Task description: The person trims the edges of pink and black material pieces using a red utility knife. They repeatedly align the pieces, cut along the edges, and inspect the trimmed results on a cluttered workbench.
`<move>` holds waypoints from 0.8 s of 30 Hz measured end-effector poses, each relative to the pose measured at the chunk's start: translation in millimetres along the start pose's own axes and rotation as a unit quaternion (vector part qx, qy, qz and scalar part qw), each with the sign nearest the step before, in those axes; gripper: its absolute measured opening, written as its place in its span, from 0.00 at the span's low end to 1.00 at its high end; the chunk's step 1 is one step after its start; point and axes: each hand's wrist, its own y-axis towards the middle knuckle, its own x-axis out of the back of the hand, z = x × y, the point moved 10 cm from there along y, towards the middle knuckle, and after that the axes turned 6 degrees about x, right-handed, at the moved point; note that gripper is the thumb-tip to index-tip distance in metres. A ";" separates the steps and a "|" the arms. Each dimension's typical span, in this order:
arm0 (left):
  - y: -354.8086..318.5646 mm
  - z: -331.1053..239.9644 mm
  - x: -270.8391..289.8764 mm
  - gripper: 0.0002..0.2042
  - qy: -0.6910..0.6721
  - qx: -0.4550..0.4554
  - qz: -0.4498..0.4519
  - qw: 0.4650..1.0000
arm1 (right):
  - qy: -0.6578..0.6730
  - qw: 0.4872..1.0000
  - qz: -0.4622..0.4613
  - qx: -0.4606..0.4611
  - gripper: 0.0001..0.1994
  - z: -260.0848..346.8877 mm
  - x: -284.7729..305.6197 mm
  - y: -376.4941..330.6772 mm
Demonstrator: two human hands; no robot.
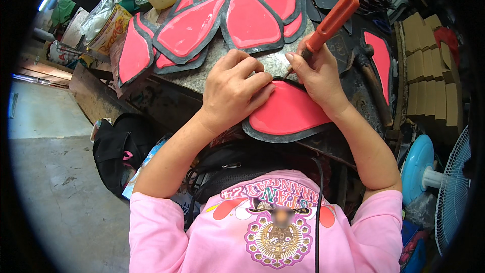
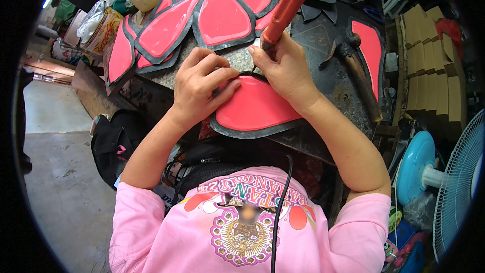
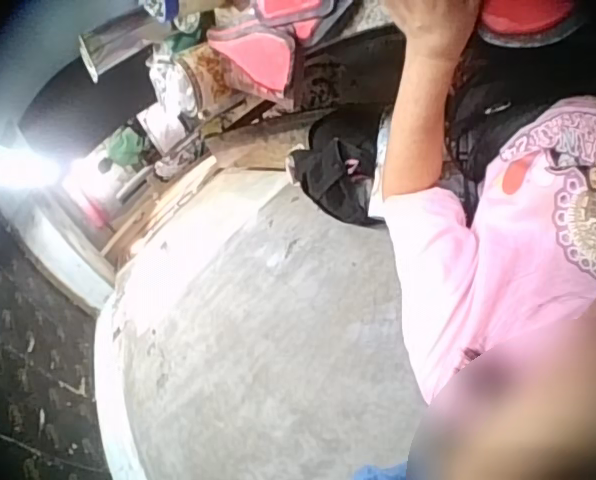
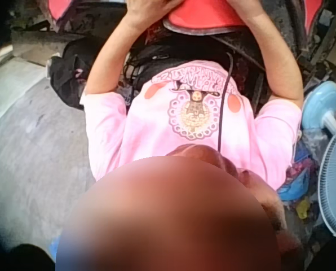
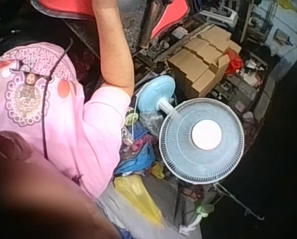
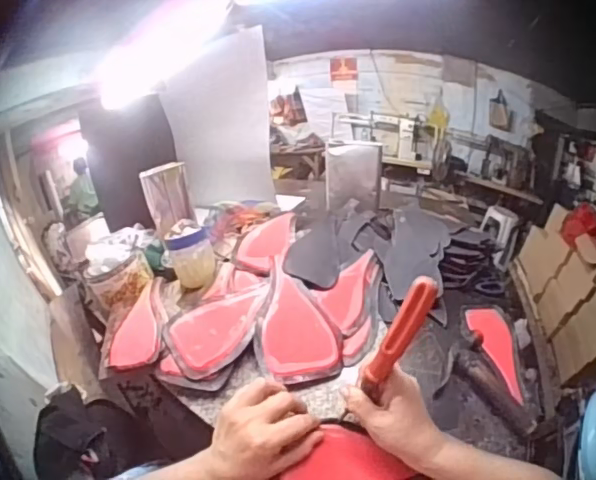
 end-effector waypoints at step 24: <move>-1.9 3.9 7.4 0.09 0.024 0.012 -0.047 0.999 | -0.126 0.980 0.038 0.150 0.10 43.4 -17.0 -10.3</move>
